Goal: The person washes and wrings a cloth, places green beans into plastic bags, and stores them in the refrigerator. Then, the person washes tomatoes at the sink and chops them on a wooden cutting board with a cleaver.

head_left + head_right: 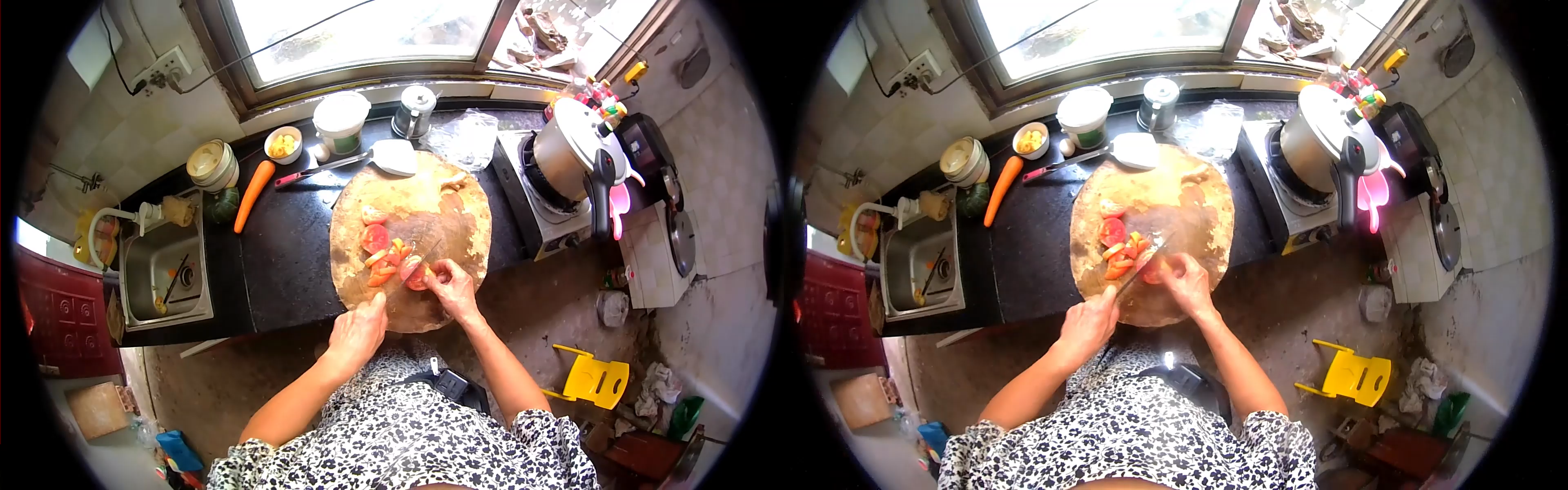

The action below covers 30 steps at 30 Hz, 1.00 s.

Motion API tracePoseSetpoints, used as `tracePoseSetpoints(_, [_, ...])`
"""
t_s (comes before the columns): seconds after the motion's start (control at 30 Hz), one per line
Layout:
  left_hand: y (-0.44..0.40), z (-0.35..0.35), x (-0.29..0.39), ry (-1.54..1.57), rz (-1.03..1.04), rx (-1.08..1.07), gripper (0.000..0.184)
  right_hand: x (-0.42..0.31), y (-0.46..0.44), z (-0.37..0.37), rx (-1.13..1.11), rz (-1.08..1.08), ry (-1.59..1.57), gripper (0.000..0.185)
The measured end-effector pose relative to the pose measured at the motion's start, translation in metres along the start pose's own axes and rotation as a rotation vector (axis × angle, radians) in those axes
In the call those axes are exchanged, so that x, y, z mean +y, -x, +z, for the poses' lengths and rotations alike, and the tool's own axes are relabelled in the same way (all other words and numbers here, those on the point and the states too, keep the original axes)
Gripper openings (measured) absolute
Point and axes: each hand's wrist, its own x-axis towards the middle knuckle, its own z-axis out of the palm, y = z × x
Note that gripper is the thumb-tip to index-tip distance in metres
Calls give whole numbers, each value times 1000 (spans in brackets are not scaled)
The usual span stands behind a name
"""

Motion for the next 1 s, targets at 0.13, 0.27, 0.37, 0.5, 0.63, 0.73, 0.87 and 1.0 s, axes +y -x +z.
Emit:
tracePoseSetpoints(0.13, [-11, 18, -6, 7, -10, 36, 14, 0, 2, -2, -12, 17, -22, 34])
tracePoseSetpoints(0.27, [-2, -11, 7, 80, -52, 16, 13, -5, 5, -4, 18, -51, -28, 33])
tracePoseSetpoints(0.37, [14, -28, 17, 109, -42, 11, 13, -15, 7, -6, 35, -36, -3, 25])
tracePoseSetpoints(0.5, [22, -34, 20, 63, -54, -34, 12, -11, 5, 0, 54, -35, -28, 23])
tracePoseSetpoints(0.63, [5, 1, 13, 57, -15, -14, 11, -2, 7, -1, 43, -31, 19, 22])
tracePoseSetpoints(0.73, [-15, 29, 6, 24, -25, -16, 12, -5, 12, -1, 59, -13, -54, 21])
tracePoseSetpoints(0.87, [-9, 11, 7, 102, 34, 47, 11, -8, 20, -11, 54, -42, 26, 21])
tracePoseSetpoints(1.0, [12, -21, 22, 129, 11, -8, 12, -1, 29, -8, 37, 1, 12, 20])
